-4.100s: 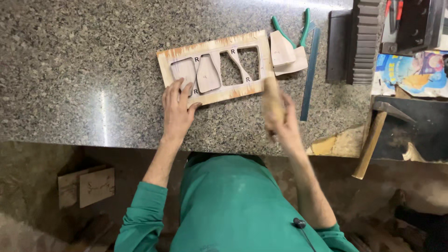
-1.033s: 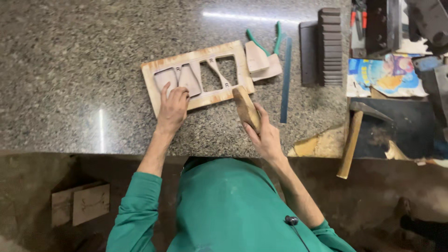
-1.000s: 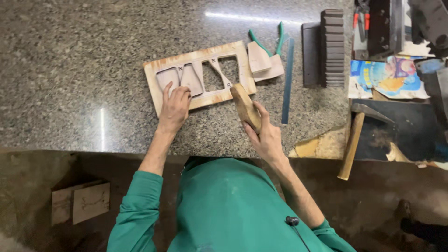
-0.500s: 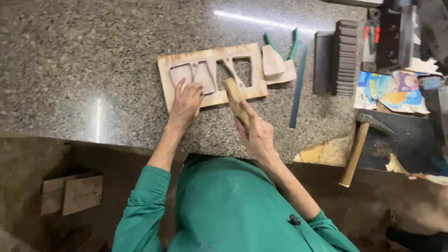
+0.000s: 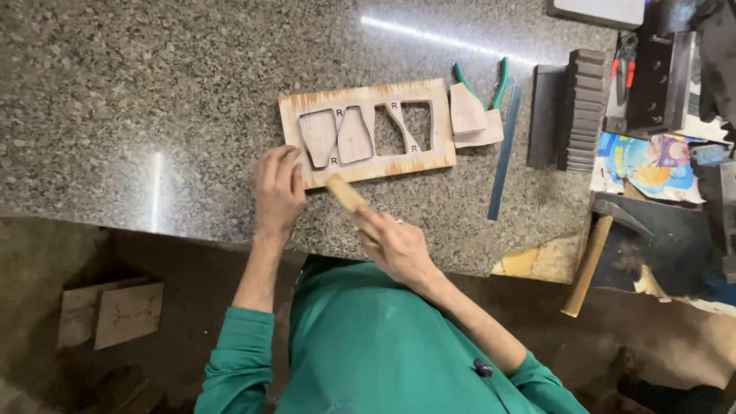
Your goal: The person uses a hammer to tap small wooden pieces into a larger wooden frame with cutouts. They then use pliers to bend and secure metal wires around the wooden pieces within the frame. The person works on a granite countertop in a workshop setting.
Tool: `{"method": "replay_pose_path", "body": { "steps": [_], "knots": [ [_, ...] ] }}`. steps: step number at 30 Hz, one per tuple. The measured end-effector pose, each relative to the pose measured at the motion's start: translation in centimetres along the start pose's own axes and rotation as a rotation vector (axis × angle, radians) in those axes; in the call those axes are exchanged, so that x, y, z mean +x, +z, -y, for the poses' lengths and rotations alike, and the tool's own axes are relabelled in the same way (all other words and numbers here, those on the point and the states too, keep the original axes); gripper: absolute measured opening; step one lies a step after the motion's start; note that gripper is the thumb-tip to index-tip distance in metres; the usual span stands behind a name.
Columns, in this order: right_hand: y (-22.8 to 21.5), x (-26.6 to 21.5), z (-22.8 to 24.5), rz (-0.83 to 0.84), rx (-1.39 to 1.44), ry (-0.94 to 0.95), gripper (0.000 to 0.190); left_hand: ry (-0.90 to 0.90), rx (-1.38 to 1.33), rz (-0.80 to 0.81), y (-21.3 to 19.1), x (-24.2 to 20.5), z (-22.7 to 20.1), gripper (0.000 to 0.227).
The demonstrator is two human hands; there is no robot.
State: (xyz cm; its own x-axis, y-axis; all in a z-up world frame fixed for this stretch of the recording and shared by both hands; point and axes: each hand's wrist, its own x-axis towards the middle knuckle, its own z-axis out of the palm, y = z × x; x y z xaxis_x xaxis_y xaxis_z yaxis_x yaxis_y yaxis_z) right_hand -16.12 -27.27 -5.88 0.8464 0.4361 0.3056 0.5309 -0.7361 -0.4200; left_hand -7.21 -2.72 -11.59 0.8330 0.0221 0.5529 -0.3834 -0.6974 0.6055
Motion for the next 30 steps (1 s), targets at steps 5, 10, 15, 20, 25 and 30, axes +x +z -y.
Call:
{"method": "replay_pose_path", "body": {
  "steps": [5,10,15,20,25,30],
  "knots": [
    [-1.5,-1.7,-2.0,-0.220,0.032,0.120,0.064,0.040,-0.098,0.044,1.3,0.7,-1.4,0.024],
    [-2.0,-1.6,-3.2,-0.330,0.077,0.190,0.065,0.139,-0.094,0.129,3.4,1.7,-2.1,0.026],
    [-1.5,-2.5,-3.5,-0.245,0.140,0.465,0.061,0.242,-0.025,0.211,6.0,2.4,-2.6,0.021],
    [-1.6,-5.8,-5.0,-0.222,0.177,0.476,0.057,0.367,0.172,0.205,7.1,2.8,-2.7,0.014],
    [-1.9,-8.3,-6.8,-0.128,0.360,0.743,0.056,0.315,0.292,0.162,6.5,2.1,-3.5,0.012],
    [-2.8,-8.6,-7.7,-0.120,0.468,0.774,0.055,0.439,0.398,0.231,6.0,2.8,-3.5,0.012]
  ]
}}
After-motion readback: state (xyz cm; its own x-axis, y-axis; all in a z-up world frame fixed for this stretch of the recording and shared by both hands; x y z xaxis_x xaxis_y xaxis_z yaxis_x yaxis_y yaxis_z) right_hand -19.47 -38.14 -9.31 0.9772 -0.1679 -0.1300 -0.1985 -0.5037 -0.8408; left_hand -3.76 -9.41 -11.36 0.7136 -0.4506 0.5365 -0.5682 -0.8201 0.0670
